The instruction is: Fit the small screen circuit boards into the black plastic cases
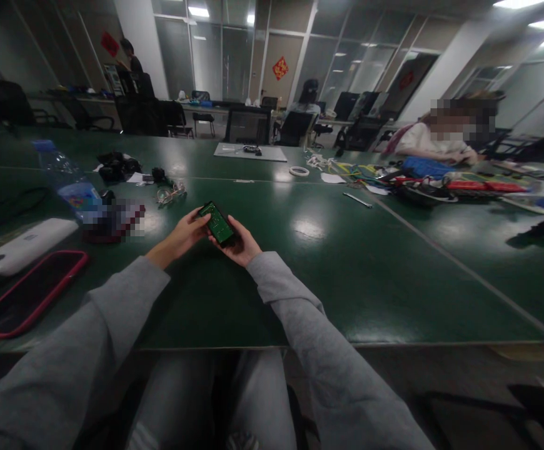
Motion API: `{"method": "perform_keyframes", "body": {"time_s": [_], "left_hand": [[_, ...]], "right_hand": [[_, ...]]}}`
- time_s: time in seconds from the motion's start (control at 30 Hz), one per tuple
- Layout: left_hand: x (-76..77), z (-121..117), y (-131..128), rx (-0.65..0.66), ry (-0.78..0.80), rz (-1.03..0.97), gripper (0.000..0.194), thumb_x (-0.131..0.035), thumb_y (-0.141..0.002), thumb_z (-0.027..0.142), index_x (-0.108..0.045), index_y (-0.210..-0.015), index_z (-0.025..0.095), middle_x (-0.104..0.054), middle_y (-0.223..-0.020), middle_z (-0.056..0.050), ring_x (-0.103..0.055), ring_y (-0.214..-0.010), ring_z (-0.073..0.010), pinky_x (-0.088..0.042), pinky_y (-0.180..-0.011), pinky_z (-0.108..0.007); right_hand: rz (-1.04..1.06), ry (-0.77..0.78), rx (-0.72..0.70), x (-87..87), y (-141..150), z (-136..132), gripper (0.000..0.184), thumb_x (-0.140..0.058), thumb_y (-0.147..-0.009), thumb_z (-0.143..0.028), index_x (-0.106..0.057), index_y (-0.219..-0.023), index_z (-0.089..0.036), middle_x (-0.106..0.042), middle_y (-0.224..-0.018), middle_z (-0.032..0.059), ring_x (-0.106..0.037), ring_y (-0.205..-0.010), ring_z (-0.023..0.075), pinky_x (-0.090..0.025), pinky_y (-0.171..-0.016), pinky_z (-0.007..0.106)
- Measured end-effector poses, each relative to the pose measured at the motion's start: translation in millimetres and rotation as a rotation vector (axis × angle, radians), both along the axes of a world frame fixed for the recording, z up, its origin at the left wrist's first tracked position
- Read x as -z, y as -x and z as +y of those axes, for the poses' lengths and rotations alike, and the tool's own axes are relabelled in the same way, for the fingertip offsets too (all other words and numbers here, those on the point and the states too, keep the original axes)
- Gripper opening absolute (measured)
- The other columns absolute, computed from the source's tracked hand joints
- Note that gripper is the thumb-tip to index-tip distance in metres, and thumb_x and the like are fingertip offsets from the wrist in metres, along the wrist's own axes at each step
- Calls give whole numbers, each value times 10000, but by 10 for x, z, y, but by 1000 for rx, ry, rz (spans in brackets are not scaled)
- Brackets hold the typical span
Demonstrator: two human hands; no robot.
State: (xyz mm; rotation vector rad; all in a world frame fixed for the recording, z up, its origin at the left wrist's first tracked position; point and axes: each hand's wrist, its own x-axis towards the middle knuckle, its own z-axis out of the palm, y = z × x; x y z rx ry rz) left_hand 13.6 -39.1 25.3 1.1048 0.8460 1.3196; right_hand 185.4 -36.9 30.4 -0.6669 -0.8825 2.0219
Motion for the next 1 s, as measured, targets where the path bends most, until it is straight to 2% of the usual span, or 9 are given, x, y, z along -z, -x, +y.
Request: {"method": "perform_keyframes", "body": {"time_s": [0.17,0.27,0.33,0.43,0.7,0.9,1.0], "left_hand": [[55,34,40,-35,22,-24,484,-756,-765,356,-597,-1198,206,-674,-1104,-78,-647,-805,-137,-543,-742,-297],[61,39,63,-51,20,28,489,-752,-764,361,-598,-1201,203,-681,-1065,-69,-643,-788,-129,-528,-723,-282],[62,41,75,-57,22,57,491,-747,-765,368,-599,-1200,197,-684,-1037,-70,-639,-774,-127,-519,-707,-275],[64,44,77,-48,24,52,495,-753,-758,376,-603,-1192,190,-682,-1029,-72,-630,-760,-123,-508,-680,-265],[78,32,44,4,38,-37,476,-779,-745,365,-612,-1158,194,-687,-928,-46,-600,-668,-90,-486,-608,-225],[81,47,47,31,41,-81,502,-794,-738,286,-597,-1191,197,-692,-959,-51,-631,-720,-102,-523,-671,-238],[87,67,42,-16,65,-93,510,-798,-729,238,-595,-1194,192,-694,-1014,-60,-655,-788,-117,-538,-753,-265]], "right_hand": [[-10,72,-28,0,34,-21,382,-567,-907,-476,-584,-1113,-154,-682,-971,104,-667,-949,214,-616,-797,373],[-32,-17,-31,25,46,-32,351,-577,-908,-445,-594,-1110,-159,-688,-992,86,-679,-914,182,-605,-812,334],[-64,-116,0,62,55,-23,337,-667,-850,-383,-589,-1109,-183,-692,-996,54,-684,-875,155,-595,-792,288],[-142,-194,28,121,68,9,438,-768,-740,-272,-565,-1122,-205,-699,-980,19,-688,-837,138,-580,-776,269],[-113,-161,13,143,68,39,429,-771,-683,-248,-574,-1062,-211,-714,-929,12,-694,-855,170,-566,-814,310],[-121,-171,42,171,63,91,425,-786,-665,-268,-575,-1031,-224,-707,-909,8,-688,-832,179,-571,-769,318],[-154,-211,147,174,53,131,463,-804,-639,-266,-564,-1034,-235,-693,-900,-5,-679,-786,162,-565,-737,303]]}}
